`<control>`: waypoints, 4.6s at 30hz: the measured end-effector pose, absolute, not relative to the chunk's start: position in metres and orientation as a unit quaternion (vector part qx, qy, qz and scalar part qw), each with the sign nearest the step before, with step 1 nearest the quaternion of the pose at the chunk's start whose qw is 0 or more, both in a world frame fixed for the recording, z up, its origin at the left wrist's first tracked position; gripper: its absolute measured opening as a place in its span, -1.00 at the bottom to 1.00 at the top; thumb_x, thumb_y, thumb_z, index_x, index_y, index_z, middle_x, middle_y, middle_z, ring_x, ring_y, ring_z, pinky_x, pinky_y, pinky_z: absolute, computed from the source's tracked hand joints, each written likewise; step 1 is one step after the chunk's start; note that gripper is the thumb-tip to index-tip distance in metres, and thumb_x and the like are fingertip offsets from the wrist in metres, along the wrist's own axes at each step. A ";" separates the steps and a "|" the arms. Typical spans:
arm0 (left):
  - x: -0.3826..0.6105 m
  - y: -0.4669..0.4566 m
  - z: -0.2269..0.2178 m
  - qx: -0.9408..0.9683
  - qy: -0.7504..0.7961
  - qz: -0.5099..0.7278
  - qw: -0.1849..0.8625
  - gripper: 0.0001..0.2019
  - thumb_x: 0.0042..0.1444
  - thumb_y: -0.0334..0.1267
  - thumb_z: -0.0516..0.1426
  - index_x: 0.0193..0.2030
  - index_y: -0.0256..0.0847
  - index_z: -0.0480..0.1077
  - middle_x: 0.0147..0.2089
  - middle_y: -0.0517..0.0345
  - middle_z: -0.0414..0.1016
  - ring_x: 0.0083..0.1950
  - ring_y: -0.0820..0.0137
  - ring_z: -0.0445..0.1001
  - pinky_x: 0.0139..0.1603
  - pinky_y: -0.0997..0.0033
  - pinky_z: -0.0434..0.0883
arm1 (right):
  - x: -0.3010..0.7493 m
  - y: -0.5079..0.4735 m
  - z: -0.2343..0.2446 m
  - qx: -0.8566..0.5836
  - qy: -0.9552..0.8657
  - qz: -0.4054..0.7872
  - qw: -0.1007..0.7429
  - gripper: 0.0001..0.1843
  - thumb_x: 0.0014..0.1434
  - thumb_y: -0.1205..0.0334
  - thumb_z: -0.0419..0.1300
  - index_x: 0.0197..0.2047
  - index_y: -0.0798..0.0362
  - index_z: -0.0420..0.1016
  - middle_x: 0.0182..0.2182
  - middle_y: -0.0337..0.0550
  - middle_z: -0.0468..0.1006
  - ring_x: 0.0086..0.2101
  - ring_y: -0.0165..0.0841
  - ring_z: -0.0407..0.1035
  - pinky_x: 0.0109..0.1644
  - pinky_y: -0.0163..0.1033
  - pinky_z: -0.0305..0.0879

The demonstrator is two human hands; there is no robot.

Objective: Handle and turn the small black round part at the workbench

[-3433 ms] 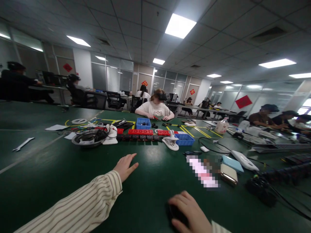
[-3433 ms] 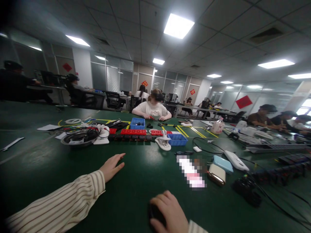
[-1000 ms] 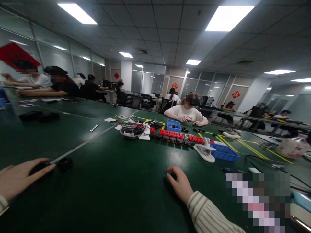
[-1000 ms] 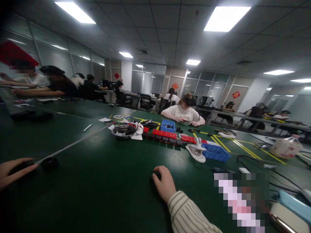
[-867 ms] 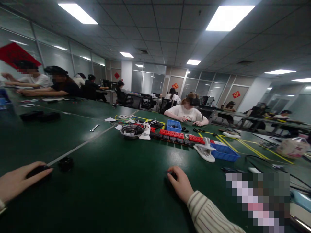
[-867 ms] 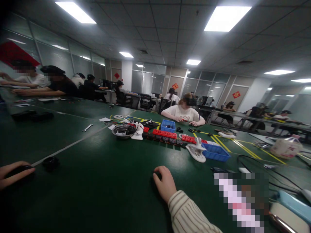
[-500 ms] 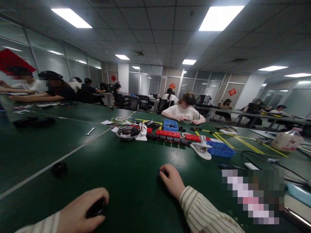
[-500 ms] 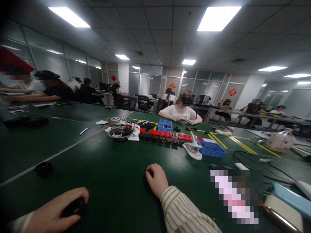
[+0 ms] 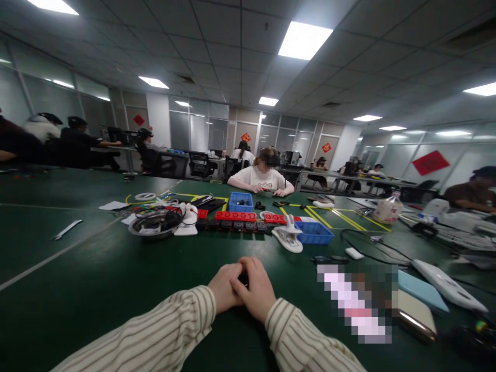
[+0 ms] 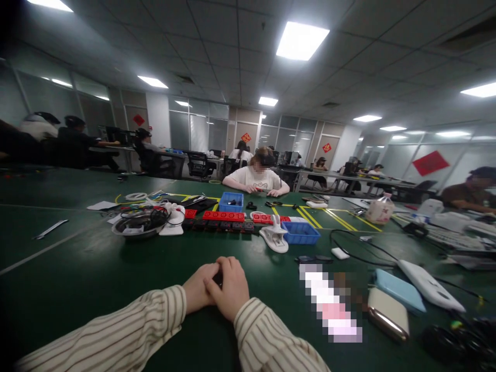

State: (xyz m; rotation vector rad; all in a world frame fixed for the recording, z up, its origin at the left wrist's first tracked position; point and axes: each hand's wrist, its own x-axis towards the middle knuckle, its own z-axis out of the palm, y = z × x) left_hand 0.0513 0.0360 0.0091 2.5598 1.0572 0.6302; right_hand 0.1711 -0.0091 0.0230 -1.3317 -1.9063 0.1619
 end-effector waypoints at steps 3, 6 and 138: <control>0.044 0.036 0.011 0.875 0.419 0.216 0.113 -0.66 -0.12 -0.18 0.15 -0.17 -0.23 0.26 -0.22 0.05 0.41 -0.14 0.19 0.37 -0.03 0.18 0.20 | 0.166 -0.007 0.020 -0.556 -0.737 0.037 0.383 -0.72 0.05 0.20 0.18 -0.16 0.09 0.31 -0.23 -0.08 0.35 -0.19 -0.21 0.24 -0.09 -0.11 0.21; 0.037 0.040 0.011 0.859 0.463 0.199 0.089 -0.70 -0.14 -0.16 0.16 -0.25 -0.25 0.30 -0.26 0.03 0.41 -0.16 0.12 0.36 -0.10 0.11 0.22 | 0.163 -0.004 0.014 -0.590 -0.716 0.023 0.374 -0.73 0.05 0.20 0.17 -0.17 0.10 0.30 -0.25 -0.06 0.35 -0.21 -0.19 0.25 -0.11 -0.08 0.20; 0.024 0.037 0.008 0.905 0.340 0.231 0.114 -0.29 -0.40 0.09 0.32 -0.12 -0.30 0.31 -0.15 -0.01 0.35 -0.07 0.10 0.32 0.17 -0.16 -0.02 | 0.165 -0.019 0.020 -0.495 -0.751 0.003 0.438 -0.71 0.02 0.10 0.12 -0.24 0.10 0.29 -0.31 -0.07 0.36 -0.26 -0.22 0.22 -0.16 -0.09 0.15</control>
